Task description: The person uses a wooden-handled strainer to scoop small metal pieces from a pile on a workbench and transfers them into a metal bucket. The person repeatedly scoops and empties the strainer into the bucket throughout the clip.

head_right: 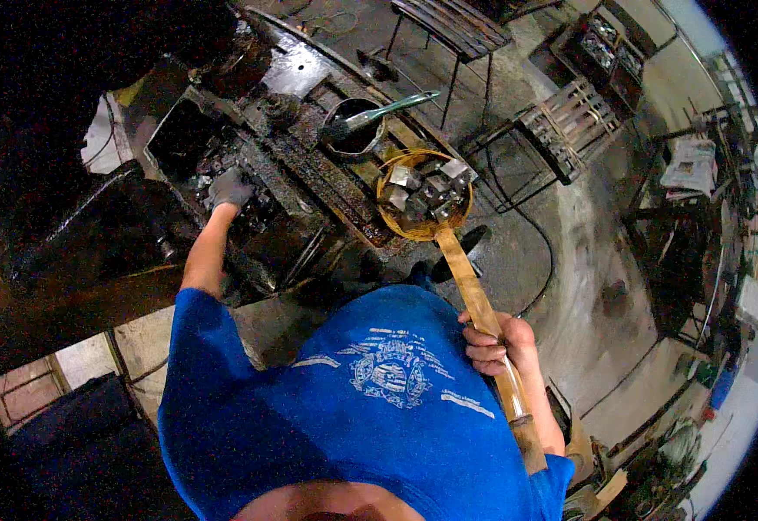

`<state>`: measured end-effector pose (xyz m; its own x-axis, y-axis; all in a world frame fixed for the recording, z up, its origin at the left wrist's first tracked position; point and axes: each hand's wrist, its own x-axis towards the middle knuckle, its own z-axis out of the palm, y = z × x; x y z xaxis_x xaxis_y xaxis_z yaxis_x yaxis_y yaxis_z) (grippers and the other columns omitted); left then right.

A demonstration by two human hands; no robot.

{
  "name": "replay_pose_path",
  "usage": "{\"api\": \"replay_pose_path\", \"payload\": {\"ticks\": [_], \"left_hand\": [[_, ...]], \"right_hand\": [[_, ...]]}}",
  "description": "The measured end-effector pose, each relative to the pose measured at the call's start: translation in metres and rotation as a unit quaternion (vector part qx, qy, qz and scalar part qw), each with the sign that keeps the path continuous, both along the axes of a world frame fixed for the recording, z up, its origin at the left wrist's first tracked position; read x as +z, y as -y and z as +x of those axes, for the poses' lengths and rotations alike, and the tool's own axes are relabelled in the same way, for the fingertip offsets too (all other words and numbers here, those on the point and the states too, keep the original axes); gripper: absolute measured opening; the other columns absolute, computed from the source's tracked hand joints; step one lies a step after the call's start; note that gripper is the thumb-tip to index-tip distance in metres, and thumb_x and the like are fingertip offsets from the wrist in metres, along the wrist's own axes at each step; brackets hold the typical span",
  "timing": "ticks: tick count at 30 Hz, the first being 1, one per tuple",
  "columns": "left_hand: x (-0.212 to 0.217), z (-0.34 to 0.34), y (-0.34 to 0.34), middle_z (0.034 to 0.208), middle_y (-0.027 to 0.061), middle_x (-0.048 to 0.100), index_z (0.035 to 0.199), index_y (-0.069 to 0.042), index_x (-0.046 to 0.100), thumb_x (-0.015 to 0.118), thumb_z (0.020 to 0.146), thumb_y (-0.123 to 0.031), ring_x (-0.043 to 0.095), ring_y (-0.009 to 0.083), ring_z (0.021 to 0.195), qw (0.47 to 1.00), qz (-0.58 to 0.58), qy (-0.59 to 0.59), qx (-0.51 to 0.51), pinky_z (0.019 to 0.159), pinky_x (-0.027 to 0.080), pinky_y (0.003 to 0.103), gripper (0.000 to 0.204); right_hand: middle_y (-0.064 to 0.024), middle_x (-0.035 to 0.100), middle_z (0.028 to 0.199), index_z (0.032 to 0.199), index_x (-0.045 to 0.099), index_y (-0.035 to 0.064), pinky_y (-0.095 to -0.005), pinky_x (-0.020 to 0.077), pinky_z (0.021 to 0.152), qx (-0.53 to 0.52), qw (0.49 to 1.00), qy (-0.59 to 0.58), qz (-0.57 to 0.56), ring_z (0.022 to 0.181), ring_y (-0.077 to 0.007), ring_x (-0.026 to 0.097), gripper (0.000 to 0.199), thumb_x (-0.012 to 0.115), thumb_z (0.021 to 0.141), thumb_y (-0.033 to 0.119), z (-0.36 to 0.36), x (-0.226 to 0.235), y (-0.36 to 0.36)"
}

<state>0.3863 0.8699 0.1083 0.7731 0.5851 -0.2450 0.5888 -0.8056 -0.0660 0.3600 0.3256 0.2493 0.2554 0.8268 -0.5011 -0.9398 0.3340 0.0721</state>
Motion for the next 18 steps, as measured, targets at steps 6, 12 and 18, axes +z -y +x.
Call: {"api": "replay_pose_path", "payload": {"ticks": [6, 12, 18], "left_hand": [[0.027, -0.027, 0.004, 0.086, 0.0094, 0.063, 0.089, -0.012, 0.063, 0.065, 0.066, -0.027, 0.061, 0.0273, 0.077, 0.936, -0.080, 0.319, -0.128, 0.065, 0.049, 0.036, 0.028], [0.131, -0.006, 0.154, 0.082, 0.0069, 0.062, 0.089, -0.012, 0.063, 0.062, 0.072, -0.022, 0.061, 0.0240, 0.077, 0.787, -0.253, 0.380, -0.414, 0.068, 0.048, 0.035, 0.020], [0.122, 0.049, 0.280, 0.093, 0.0027, 0.056, 0.102, -0.017, 0.057, 0.058, 0.069, -0.025, 0.055, 0.0264, 0.088, 0.677, -0.186, 0.301, -0.646, 0.068, 0.046, 0.036, 0.035]], "right_hand": [[0.0031, 0.035, 0.063, 0.108, 0.044, -0.0010, -0.0163, 0.0293, 0.032, 0.009, 0.998, 0.048, -0.040, 0.045, -0.0027, 0.033, 0.046, 0.057, 0.076, 0.030, 0.001, 0.006, -0.003], [0.0027, 0.035, 0.063, 0.106, 0.045, -0.0004, -0.0173, 0.0286, 0.031, 0.015, 0.999, 0.006, -0.045, 0.045, -0.0030, 0.032, 0.033, 0.046, 0.078, 0.018, 0.010, 0.013, -0.004], [0.0021, 0.034, 0.064, 0.107, 0.043, -0.0029, -0.0176, 0.0300, 0.033, 0.019, 1.000, 0.013, 0.008, 0.045, -0.0038, 0.033, 0.038, 0.049, 0.078, 0.021, 0.014, 0.009, 0.000]]}}
